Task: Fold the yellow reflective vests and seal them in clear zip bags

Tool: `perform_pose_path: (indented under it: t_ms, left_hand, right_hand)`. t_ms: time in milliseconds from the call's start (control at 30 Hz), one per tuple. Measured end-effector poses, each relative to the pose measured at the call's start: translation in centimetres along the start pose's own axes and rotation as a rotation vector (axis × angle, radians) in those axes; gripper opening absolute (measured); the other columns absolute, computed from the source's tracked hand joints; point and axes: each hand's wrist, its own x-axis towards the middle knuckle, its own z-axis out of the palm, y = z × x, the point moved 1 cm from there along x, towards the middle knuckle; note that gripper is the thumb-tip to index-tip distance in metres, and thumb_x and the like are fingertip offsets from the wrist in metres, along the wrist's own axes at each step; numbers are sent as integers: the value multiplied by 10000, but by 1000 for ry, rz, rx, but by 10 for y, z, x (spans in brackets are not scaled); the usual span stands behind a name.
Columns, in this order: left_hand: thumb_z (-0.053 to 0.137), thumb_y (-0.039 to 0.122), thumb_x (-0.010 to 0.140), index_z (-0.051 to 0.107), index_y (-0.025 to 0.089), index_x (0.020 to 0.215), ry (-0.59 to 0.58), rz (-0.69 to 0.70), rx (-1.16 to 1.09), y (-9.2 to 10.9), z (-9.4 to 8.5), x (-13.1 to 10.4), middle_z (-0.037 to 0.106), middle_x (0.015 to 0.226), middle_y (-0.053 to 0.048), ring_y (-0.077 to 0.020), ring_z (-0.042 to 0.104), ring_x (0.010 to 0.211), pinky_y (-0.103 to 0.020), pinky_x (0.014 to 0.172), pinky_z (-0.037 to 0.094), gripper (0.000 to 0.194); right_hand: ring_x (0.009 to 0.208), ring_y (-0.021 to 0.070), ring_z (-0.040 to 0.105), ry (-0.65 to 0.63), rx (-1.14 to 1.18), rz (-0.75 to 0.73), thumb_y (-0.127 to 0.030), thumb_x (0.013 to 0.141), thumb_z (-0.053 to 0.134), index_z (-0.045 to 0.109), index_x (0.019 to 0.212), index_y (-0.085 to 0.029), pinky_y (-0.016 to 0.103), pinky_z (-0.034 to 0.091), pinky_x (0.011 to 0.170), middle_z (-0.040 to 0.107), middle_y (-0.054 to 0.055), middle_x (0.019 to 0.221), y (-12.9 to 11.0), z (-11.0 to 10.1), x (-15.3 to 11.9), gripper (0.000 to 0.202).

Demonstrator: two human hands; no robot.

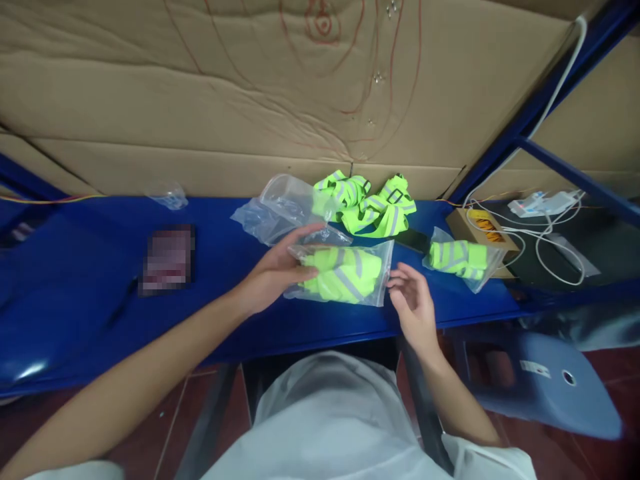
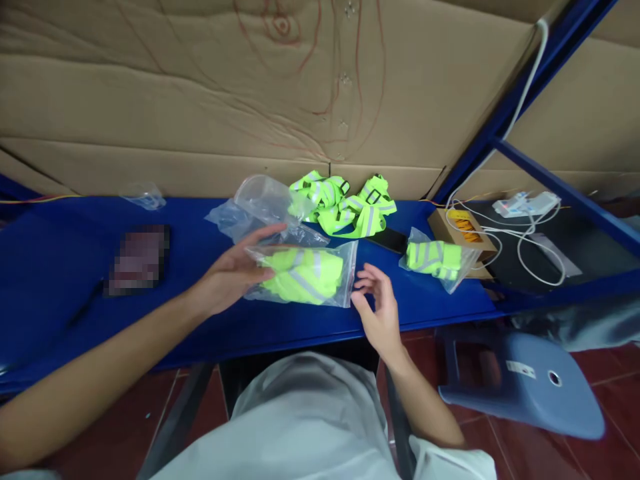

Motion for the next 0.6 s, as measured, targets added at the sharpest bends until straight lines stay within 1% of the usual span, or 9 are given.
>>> perform_pose_path:
  t_ms: [67,167,233,300,367,400,467,533,600]
  left_hand:
    - [811,227,761,446,280,1525,27,5,-55,-6,0,-13,685,1340,-117,-343,657,1230,-391,944,552,848]
    - [741,271,826,376,306,1551,98,41,-3,-27,0,-25,655,1388,-120,-339,628,1282,-446,1003,540,812]
    - [725,302,864,359,318,1542,250,170,209,-40,0,-31,569,1484,-125,-315,561,1360,-446,1042,518,771]
    - [753,293,858,414,298,1493,484,375,515,-44,5,-41,492,1529,-127,-284,516,1382,-417,1066,490,719]
    - [746,242,873,548,249,1351,606,502,748,-40,21,-54,569,1389,-112,-231,583,1229,-352,993,503,518]
    - [695,214,914,616,226,1234,552,489,793,-36,32,-61,638,1218,-84,-189,625,1072,-308,905,514,330]
    - [609,206,975,664,203,1063,280,445,797,-30,58,-71,673,969,-44,-145,632,854,-257,755,506,104]
    - [644,277,972,662,190,1063,133,402,879,-27,81,-76,683,966,-49,-157,648,854,-260,746,508,127]
    - [695,371,946,659,179,1055,110,340,985,-31,95,-74,688,972,-54,-180,661,864,-275,734,502,224]
  right_hand:
    - [880,180,685,-116,152,155,-425,943,698,672,1205,-255,316,558,793,721,52,1027,-1,3,3,314]
    - [714,138,638,-150,193,250,-418,913,737,739,909,-226,254,514,682,709,4,781,-3,9,4,191]
    - [670,124,611,-143,223,287,-416,899,752,748,864,-223,241,492,657,700,-7,731,-3,11,3,197]
    - [680,124,613,-131,267,330,-425,872,777,761,889,-224,241,495,668,718,-5,751,-2,11,1,202]
    - [682,127,621,-128,290,365,-437,841,801,759,885,-219,246,506,673,728,0,763,-2,9,-2,227]
    - [675,129,623,-138,289,376,-441,828,812,751,868,-214,248,510,668,728,1,754,-3,8,-4,238]
    - [642,129,624,-194,284,387,-442,811,825,724,812,-202,251,514,647,716,1,713,-9,6,-8,260]
    - [615,132,626,-292,287,387,-440,805,831,700,774,-197,254,518,626,705,-1,678,-16,7,-12,278]
    - [634,143,645,-368,281,362,-439,801,834,693,766,-196,265,533,638,713,6,692,-23,11,-17,283]
